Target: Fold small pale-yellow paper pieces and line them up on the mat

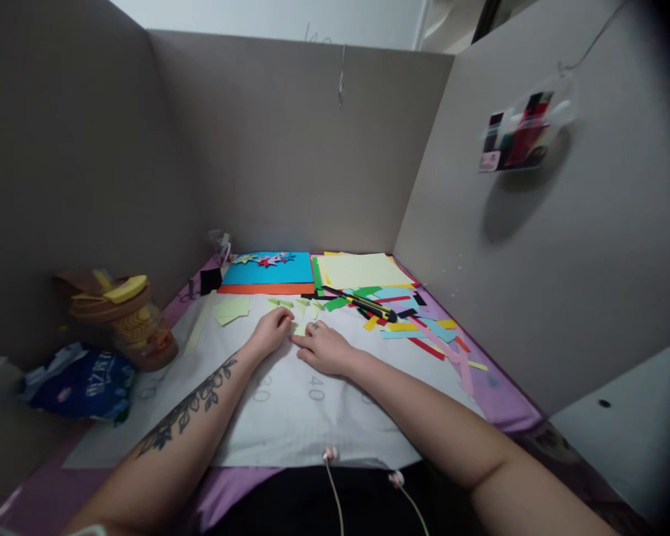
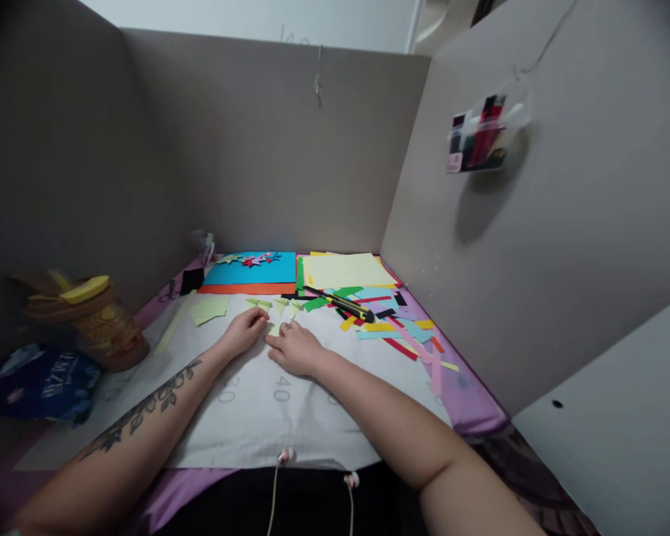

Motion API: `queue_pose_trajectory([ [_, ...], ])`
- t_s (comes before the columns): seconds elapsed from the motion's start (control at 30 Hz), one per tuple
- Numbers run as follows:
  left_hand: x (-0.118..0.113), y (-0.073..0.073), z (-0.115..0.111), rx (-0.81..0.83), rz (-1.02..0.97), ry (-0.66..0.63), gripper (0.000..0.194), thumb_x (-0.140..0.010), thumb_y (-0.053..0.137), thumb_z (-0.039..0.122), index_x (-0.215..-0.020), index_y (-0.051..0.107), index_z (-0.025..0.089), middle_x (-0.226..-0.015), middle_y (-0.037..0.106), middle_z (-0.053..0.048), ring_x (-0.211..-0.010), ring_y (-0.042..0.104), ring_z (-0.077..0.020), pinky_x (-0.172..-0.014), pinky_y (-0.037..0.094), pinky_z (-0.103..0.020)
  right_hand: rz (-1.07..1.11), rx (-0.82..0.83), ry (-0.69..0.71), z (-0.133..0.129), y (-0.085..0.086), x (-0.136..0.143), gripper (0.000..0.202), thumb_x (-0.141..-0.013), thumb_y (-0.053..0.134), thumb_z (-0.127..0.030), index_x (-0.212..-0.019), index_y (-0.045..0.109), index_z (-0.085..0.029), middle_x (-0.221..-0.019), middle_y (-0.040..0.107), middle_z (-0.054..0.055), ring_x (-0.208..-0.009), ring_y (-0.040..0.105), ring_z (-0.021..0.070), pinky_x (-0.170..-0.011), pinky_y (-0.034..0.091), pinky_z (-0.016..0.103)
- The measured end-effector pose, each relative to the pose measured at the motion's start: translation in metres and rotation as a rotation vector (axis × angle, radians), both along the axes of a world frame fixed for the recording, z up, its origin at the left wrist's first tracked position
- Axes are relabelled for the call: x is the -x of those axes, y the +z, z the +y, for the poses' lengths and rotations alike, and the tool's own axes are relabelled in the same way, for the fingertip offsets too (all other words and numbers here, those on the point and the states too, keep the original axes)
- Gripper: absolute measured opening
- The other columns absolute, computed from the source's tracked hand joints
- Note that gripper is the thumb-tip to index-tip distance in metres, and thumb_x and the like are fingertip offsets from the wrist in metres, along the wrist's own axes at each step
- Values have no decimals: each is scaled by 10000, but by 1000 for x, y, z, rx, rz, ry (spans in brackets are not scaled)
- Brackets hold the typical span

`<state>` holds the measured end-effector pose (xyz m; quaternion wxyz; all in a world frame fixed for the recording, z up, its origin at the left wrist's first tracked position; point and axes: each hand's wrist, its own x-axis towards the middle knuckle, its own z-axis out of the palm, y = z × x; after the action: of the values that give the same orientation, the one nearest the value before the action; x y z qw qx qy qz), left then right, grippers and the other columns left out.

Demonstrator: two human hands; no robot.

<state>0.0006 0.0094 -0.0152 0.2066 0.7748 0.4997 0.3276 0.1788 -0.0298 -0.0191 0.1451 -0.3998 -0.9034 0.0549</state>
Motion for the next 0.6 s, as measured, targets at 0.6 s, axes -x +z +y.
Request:
queue_pose_trajectory([
  [0.6,-1,1,-8,-59,188,-180,157,-782,478,240,-823,610,165,-837,602,-67,-814,554,-193,-731,438,-296,244,-40,258,18,-6,-44,312,-770,491,-47,-925,689,-230,-1062,679,62,-1175,484,238,-952,380,484],
])
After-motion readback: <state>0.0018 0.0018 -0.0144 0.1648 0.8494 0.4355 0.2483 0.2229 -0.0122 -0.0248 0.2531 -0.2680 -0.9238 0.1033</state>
